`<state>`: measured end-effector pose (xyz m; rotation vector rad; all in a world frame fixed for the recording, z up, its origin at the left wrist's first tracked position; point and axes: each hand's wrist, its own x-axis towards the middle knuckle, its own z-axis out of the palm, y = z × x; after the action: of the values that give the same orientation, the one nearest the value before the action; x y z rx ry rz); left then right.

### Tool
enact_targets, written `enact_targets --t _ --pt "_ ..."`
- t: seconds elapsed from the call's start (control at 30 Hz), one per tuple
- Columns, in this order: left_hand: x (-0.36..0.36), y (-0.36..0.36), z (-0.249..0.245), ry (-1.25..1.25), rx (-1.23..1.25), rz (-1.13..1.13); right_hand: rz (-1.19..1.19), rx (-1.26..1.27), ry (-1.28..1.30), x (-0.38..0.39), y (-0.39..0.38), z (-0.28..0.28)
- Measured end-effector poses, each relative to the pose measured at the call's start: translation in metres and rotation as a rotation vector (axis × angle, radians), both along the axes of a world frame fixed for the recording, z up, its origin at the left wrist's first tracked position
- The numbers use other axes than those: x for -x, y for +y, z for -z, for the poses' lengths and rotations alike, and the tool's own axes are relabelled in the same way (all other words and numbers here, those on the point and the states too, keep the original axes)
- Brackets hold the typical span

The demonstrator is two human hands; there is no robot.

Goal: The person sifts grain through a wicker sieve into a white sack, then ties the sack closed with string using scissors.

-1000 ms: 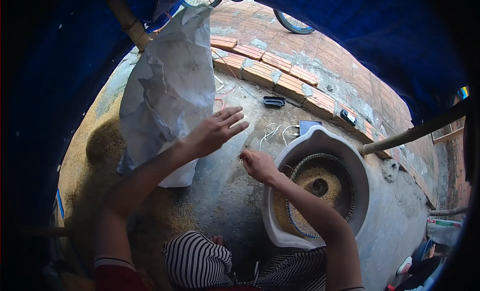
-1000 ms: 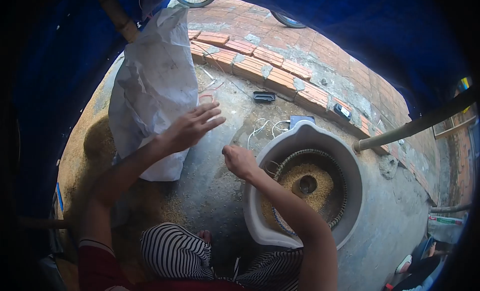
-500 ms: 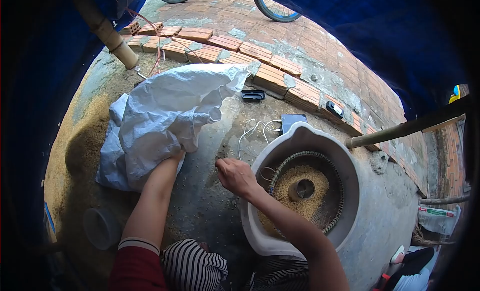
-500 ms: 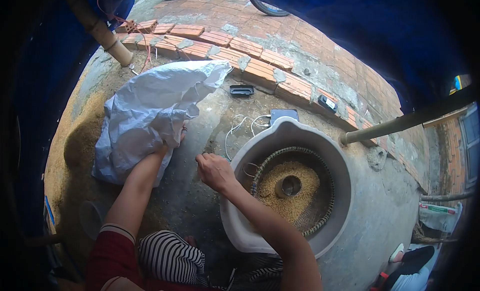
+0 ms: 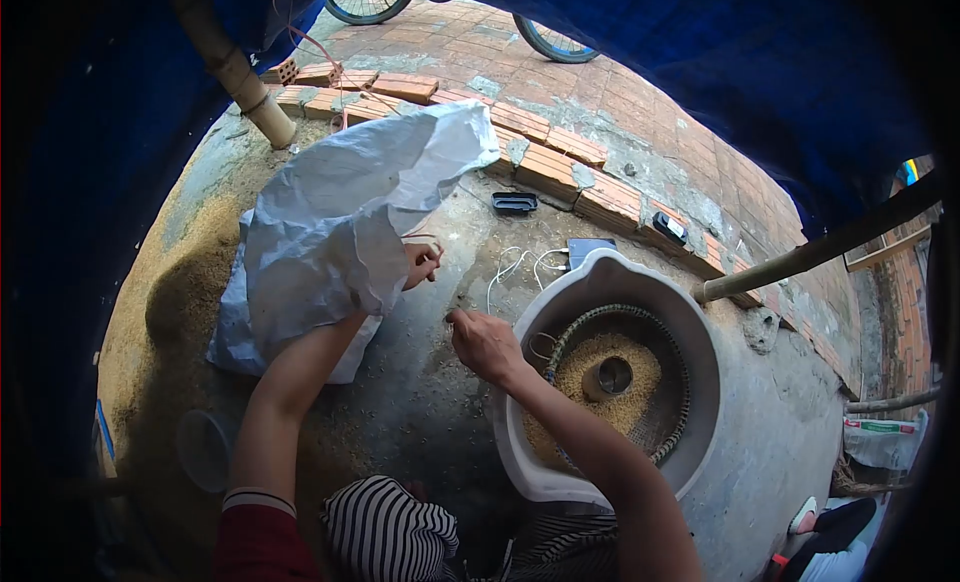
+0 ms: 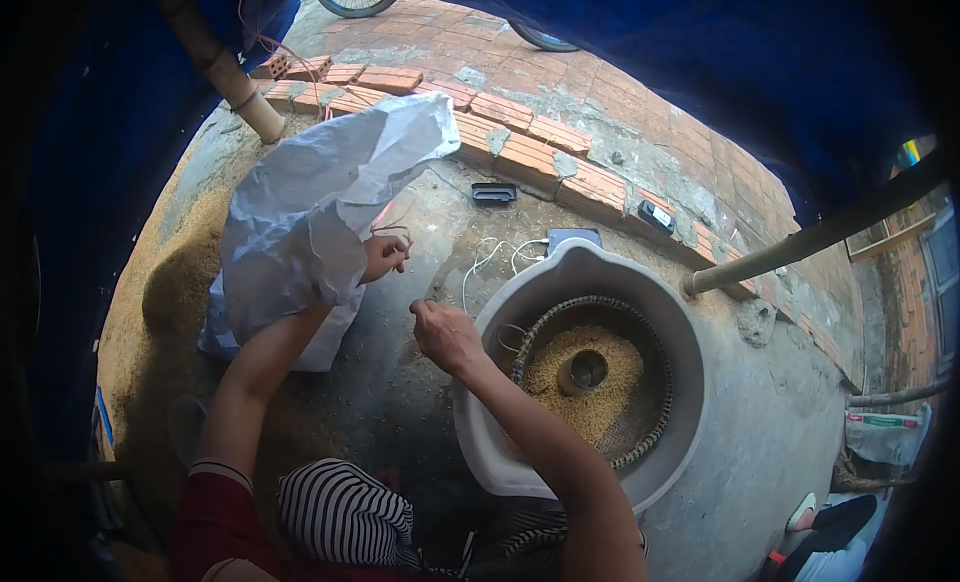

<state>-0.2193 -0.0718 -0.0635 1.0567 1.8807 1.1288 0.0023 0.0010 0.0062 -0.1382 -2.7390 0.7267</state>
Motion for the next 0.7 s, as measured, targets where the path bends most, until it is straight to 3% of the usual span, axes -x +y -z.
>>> enact_targets --t 0.07,0.13,0.2,0.27,0.3,0.33,0.4,0.53,0.63,0.67,0.7 --pt "-0.026 0.009 -0.091 -0.390 -0.171 0.013 0.050 0.019 0.043 -0.001 -0.001 -0.002" --pt "-0.036 0.015 -0.158 -0.227 -0.241 0.070 0.281 0.519 0.072 0.002 0.003 -0.010" --pt "-0.043 0.009 -0.206 -0.018 -0.237 -0.029 0.334 0.660 0.070 0.006 0.015 -0.009" --pt "-0.054 -0.008 -0.249 -0.190 -0.387 -0.022 0.525 0.810 0.142 0.008 0.030 -0.009" --pt "-0.058 -0.018 -0.266 -0.394 -0.499 0.067 0.522 0.813 0.147 0.005 0.038 -0.020" --pt "-0.066 -0.025 -0.282 -0.397 -0.503 0.028 0.437 0.860 0.097 -0.001 0.046 -0.037" --pt "-0.080 -0.032 -0.298 -0.078 -0.485 -0.024 0.352 0.906 0.047 -0.010 0.048 -0.065" --pt "-0.099 -0.034 -0.296 0.012 -0.368 -0.023 0.263 0.939 0.219 -0.016 0.047 -0.097" --pt "-0.110 -0.043 -0.309 -0.398 -0.262 0.012 0.197 0.956 0.253 -0.020 0.031 -0.114" --pt "-0.111 -0.046 -0.313 -0.392 -0.258 0.009 0.193 0.962 0.257 -0.020 0.032 -0.115" --pt "-0.109 -0.048 -0.317 -0.534 -0.323 0.061 0.083 1.041 0.105 -0.019 0.036 -0.117"
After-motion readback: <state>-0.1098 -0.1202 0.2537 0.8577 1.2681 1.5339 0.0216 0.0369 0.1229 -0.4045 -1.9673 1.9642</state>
